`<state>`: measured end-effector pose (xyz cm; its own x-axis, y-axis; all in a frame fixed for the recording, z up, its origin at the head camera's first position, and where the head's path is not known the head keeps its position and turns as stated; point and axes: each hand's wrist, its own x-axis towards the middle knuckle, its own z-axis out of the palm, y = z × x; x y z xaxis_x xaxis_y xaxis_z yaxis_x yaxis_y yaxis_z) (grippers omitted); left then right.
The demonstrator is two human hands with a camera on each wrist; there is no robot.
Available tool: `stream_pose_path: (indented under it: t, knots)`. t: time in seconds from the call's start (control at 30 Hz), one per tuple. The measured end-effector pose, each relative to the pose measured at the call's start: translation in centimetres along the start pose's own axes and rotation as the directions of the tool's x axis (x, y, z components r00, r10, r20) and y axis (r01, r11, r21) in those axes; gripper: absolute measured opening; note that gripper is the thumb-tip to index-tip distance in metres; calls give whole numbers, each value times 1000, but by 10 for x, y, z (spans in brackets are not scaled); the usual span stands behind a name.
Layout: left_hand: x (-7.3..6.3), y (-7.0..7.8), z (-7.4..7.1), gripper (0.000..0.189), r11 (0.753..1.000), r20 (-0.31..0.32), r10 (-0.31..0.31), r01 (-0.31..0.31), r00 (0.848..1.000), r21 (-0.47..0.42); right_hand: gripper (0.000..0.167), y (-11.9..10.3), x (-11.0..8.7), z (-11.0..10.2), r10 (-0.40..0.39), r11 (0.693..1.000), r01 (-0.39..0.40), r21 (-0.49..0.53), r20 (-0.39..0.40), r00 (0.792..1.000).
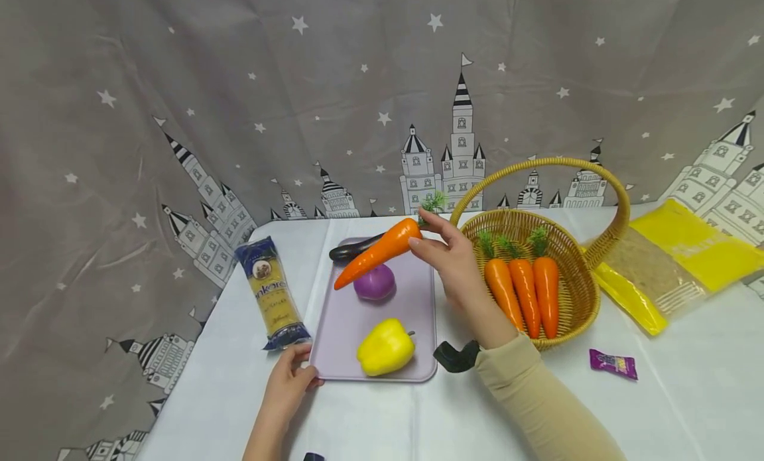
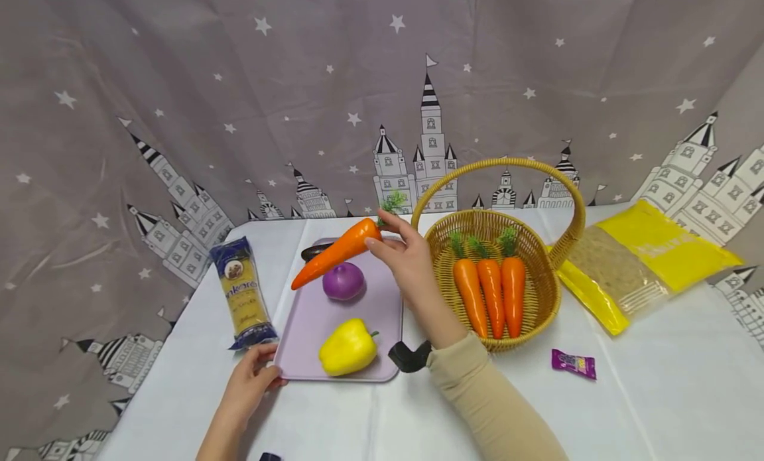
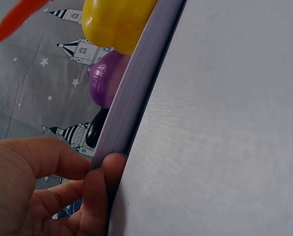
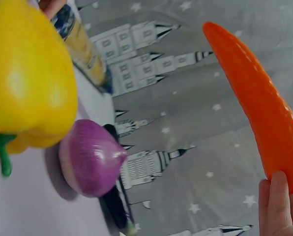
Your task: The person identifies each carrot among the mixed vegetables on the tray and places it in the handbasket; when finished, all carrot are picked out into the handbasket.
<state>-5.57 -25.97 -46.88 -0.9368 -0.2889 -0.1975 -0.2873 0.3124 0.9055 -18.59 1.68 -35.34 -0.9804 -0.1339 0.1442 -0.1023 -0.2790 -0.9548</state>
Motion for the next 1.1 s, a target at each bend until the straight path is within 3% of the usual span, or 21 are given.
stream_pose_path:
  t: [0.33, 0.47, 0.73, 0.93, 1.0, 1.1]
  knots:
    - [0, 1, -1, 46, 1000, 3, 8, -8, 1000, -11, 57, -30, -34, -44, 55, 997, -54, -46, 27, 998]
    - [0, 1, 0, 45, 1000, 3, 10, -10, 1000, -14, 56, -42, -43, -67, 39, 998, -37, -50, 37, 999]
    - [1, 0, 0, 46, 1000, 1, 0, 0, 1000, 1, 49, -59, -46, -117, -53, 997, 54, -63, 20, 998]
    - [2, -1, 1, 47, 1000, 4, -10, 10, 1000, 14, 48, -69, -44, -147, -48, 989, 44, -138, -26, 998]
    - [2, 0, 2, 47, 1000, 3, -12, 12, 1000, 17, 50, -71, -41, -155, -23, 968, 11, -250, -45, 999]
    - [2, 0, 2, 47, 1000, 1, -13, 13, 1000, 17, 53, -72, -37, -165, 34, 881, -65, -468, -76, 997]
